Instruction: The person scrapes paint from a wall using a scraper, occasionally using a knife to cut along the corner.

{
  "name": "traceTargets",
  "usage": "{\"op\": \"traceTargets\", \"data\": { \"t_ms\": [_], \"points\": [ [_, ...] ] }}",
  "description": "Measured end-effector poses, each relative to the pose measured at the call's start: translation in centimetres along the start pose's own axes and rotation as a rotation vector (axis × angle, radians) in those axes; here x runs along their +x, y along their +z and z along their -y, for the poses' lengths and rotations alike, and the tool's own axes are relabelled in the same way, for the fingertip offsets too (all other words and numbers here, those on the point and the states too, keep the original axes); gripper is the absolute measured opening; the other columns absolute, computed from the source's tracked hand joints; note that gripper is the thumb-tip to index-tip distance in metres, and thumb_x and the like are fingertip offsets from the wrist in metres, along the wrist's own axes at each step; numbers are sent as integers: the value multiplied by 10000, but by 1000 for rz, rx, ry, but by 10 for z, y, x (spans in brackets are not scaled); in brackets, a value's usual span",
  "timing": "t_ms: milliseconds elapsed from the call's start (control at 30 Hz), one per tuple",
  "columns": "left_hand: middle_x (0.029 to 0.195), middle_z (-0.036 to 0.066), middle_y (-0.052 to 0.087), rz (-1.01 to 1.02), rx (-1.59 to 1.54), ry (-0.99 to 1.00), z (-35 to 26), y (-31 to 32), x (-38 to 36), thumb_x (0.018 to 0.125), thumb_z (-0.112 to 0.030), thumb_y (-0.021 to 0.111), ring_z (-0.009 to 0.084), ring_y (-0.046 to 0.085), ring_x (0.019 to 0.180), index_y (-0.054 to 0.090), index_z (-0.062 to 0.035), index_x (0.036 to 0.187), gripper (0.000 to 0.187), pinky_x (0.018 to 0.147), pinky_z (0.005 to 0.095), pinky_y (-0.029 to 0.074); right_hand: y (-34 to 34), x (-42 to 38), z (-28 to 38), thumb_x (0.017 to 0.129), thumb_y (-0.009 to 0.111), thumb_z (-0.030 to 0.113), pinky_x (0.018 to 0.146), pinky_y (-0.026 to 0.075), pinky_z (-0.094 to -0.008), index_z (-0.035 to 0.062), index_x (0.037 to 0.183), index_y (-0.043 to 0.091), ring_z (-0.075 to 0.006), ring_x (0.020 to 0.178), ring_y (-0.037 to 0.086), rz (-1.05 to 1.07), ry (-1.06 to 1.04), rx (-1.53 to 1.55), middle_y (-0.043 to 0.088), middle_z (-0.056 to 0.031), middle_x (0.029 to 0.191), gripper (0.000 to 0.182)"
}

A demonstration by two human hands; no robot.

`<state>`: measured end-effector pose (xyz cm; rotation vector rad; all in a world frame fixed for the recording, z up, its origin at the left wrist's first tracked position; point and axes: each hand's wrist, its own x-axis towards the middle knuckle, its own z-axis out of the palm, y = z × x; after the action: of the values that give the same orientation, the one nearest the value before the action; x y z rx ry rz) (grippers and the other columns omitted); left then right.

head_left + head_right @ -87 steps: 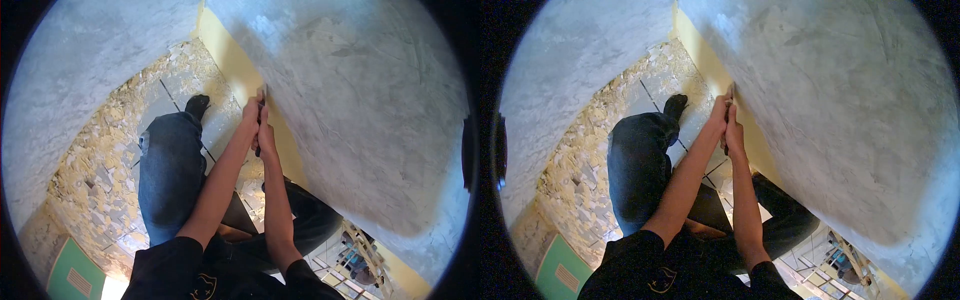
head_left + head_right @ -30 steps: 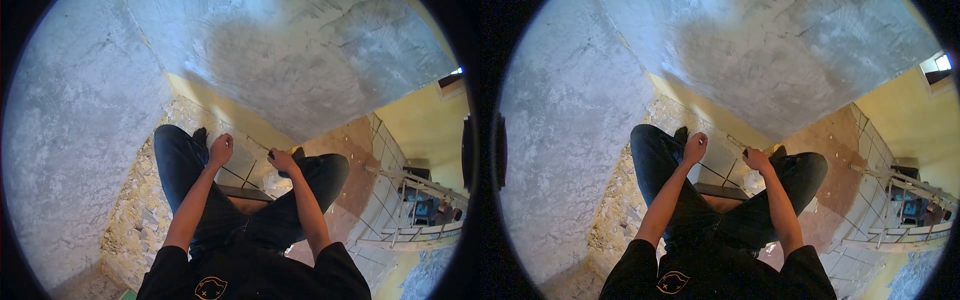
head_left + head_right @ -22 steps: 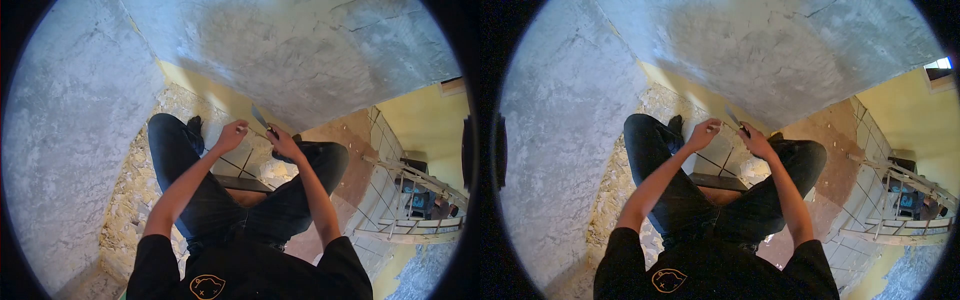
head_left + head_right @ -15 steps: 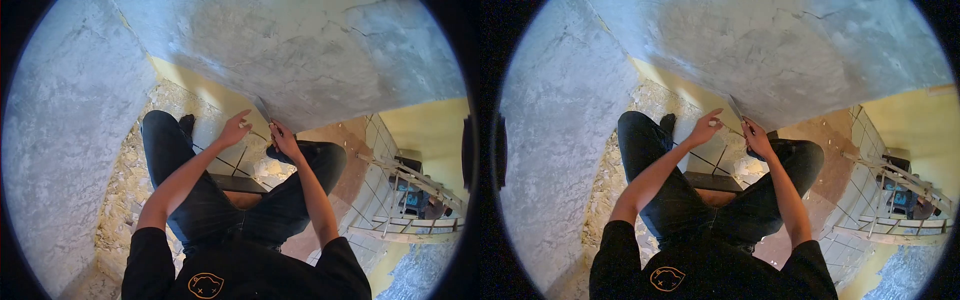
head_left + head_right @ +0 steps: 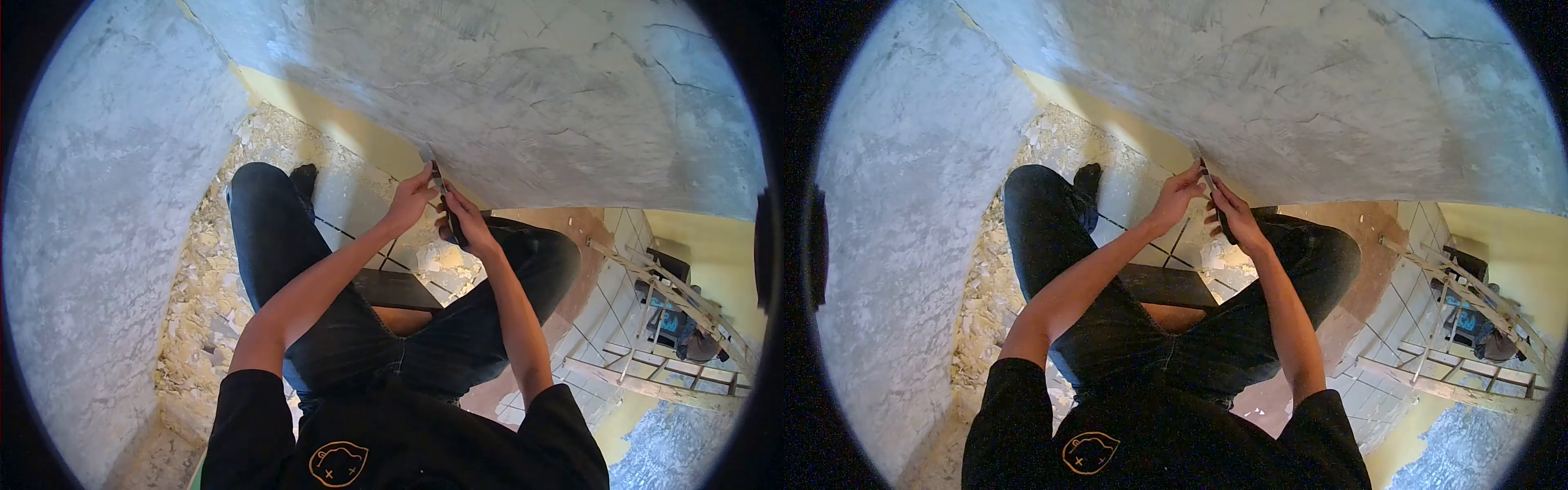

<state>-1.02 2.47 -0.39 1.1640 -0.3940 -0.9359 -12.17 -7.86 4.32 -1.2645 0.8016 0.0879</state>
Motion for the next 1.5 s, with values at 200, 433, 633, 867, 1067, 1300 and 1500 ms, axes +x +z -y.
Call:
{"op": "traceTargets", "data": {
  "t_ms": [200,433,633,867,1067,1300,1500],
  "points": [
    [1264,84,547,-23,-26,-90,1,-2,1,871,-38,543,124,496,1145,359,49,1376,544,982,249,344,3,-1,3,982,415,420,358,309,-235,141,1453,289,-70,387,349,86,-33,-61,402,21,530,562],
    [1259,70,545,-56,-99,-64,-5,2,-1,875,-44,566,117,489,1147,385,39,1364,528,961,245,363,0,-2,-1,982,445,381,388,278,-235,171,1419,384,-51,428,294,-22,-62,-187,356,48,559,489],
    [1187,40,572,-101,-118,-73,1,4,-1,863,-33,581,96,500,1091,478,45,1301,457,936,233,370,4,2,-8,991,449,305,391,270,-215,131,1403,402,-33,448,319,-73,-176,-248,388,43,587,450],
    [925,-16,593,-207,-115,-65,-14,-9,12,877,-76,576,60,490,877,560,38,1214,356,812,215,396,23,42,-12,992,445,293,454,284,-207,121,1380,442,-35,514,329,-122,-315,-321,370,50,607,424],
    [1147,61,580,-220,-178,-141,-17,-13,9,892,-55,554,121,558,988,444,11,1338,465,908,261,460,27,32,-6,990,445,304,558,396,-259,158,1360,475,-80,580,406,-141,-201,-393,448,5,647,399],
    [1255,125,519,-116,-361,-196,-19,11,-3,891,-28,528,173,549,1070,387,85,1336,480,981,317,459,6,0,-17,990,453,285,531,359,-223,133,1356,477,-67,569,374,-151,-206,-221,449,31,675,397],
    [1285,137,500,-217,-424,-192,-22,6,4,878,-21,528,186,542,1087,381,85,1341,497,987,331,452,15,24,-23,990,451,299,524,349,-223,124,1347,488,-68,566,372,-181,-343,-344,444,28,660,399]
  ]
}}
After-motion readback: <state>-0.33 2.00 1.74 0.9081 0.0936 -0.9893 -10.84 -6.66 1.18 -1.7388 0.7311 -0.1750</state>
